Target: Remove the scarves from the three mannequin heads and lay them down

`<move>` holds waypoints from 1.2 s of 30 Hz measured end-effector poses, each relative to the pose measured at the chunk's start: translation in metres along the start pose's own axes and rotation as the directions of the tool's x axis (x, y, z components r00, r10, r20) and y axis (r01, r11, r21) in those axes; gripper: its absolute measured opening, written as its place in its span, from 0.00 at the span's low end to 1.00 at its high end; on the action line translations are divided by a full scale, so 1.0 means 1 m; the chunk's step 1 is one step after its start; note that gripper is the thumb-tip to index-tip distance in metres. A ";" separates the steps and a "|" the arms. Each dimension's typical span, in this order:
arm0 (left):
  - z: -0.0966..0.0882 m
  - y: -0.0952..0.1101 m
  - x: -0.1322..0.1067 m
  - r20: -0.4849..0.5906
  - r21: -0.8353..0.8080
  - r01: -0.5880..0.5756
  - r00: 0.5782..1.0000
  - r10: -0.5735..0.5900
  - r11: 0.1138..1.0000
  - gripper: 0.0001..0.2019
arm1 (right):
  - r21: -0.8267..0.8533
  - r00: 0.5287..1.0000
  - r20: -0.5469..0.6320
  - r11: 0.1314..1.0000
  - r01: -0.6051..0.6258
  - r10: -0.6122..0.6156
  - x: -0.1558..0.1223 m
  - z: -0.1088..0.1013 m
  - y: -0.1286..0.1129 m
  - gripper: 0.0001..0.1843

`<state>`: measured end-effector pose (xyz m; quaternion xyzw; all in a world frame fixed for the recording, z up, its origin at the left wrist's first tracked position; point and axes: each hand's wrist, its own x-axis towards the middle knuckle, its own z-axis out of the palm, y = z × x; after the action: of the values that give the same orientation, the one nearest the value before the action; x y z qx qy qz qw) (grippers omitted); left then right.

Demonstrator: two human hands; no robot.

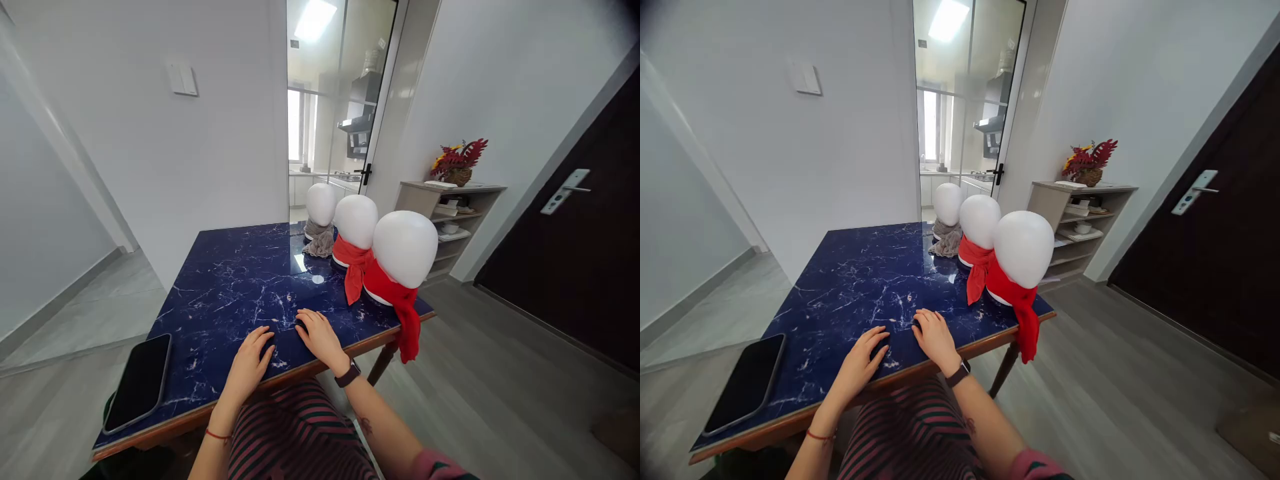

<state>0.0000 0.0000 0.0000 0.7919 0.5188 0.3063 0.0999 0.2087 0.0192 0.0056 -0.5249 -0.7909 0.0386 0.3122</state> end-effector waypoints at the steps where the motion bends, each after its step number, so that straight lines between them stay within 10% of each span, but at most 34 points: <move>1: 0.000 0.000 0.000 -0.003 -0.001 -0.002 1.000 0.002 1.000 0.14 | 0.002 1.000 -0.001 1.000 0.000 0.000 0.000 0.000 0.000 0.13; 13: -0.001 0.000 0.000 -0.006 -0.002 0.006 1.000 -0.006 1.000 0.14 | 0.175 1.000 0.007 0.984 -0.025 0.024 0.003 -0.007 0.000 0.12; 18: -0.003 0.001 -0.001 -0.006 0.001 0.003 1.000 -0.003 1.000 0.14 | 0.677 0.975 -0.027 0.722 -0.145 0.221 -0.007 -0.028 0.015 0.15; 20: -0.003 0.001 -0.001 -0.006 0.001 -0.002 1.000 0.002 1.000 0.14 | 0.747 0.896 -0.161 0.644 -0.164 0.415 -0.023 -0.041 0.033 0.16; 24: 0.000 -0.001 -0.003 -0.008 0.008 0.012 1.000 -0.012 1.000 0.14 | 0.657 0.452 -0.571 0.712 -0.248 0.685 -0.063 -0.080 0.091 0.18; 26: 0.001 -0.003 -0.002 -0.015 0.013 0.024 1.000 -0.023 1.000 0.14 | 0.581 0.322 -0.671 0.744 -0.331 0.667 -0.076 -0.102 0.129 0.21; 30: 0.000 0.004 0.010 -0.014 0.032 0.053 0.998 -0.053 0.998 0.14 | 0.591 0.355 -0.634 0.727 -0.351 0.687 -0.075 -0.135 0.203 0.28; 36: 0.030 0.077 0.051 0.015 -0.199 -0.023 1.000 0.027 0.980 0.20 | 0.900 0.416 -0.319 0.409 -0.148 0.852 -0.031 -0.150 0.266 0.18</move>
<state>0.0906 0.0155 0.0324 0.7870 0.4748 0.3507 0.1792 0.5107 0.0712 0.0084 -0.5382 -0.2493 0.2494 0.7655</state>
